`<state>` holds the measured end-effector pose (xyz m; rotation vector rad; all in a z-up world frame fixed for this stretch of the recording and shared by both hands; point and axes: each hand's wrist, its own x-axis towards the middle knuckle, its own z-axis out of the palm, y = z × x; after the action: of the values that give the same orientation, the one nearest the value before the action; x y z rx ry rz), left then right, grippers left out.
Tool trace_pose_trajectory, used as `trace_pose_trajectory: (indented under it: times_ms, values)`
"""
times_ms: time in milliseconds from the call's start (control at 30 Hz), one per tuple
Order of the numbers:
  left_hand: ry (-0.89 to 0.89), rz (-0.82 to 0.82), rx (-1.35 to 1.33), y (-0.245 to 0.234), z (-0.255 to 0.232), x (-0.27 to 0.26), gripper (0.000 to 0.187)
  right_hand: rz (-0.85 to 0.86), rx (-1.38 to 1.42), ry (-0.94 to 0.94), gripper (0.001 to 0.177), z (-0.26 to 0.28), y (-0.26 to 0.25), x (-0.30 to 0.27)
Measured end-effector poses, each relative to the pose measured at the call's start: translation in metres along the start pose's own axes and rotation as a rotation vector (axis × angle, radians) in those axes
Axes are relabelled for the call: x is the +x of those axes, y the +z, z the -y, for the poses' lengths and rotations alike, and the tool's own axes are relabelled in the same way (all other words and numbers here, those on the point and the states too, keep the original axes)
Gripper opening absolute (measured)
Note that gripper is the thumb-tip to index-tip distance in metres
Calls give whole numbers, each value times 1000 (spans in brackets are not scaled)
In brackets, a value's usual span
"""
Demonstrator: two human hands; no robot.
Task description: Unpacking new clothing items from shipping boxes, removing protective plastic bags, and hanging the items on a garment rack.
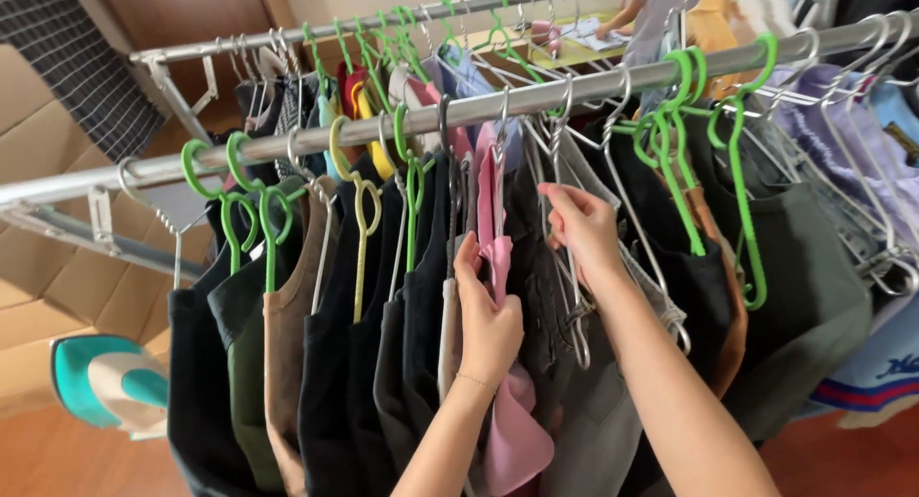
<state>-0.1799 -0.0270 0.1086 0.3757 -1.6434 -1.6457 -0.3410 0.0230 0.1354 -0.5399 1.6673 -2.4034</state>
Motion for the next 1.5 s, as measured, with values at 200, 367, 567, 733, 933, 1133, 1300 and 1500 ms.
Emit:
trace_pose_trajectory:
  times_ms: [200, 367, 567, 733, 933, 1133, 1300, 1500]
  values:
    - [0, 0, -2, 1, 5, -5, 93, 30, -18, -13, 23, 3, -6, -6]
    - [-69, -7, -36, 5, 16, -14, 90, 20, -147, -75, 24, -9, -24, -3]
    - [-88, -19, -11, -18, 5, -62, 61, 124, -683, -667, 35, -10, -51, -54]
    - [-134, -44, -83, -67, -13, -111, 50, 203, -715, -702, 14, 16, -39, -119]
    - [-48, -424, -75, -152, 1, -164, 36, 357, -657, -619, 10, 24, -8, -171]
    - [-136, -842, 31, -234, -8, -239, 31, 703, -529, -540, 14, -11, 57, -229]
    - [-186, -1059, 83, -290, -16, -314, 33, 909, -440, -122, 22, -47, 104, -281]
    - [-290, -1267, 113, -361, -45, -396, 31, 1074, -473, 187, 26, -66, 171, -356]
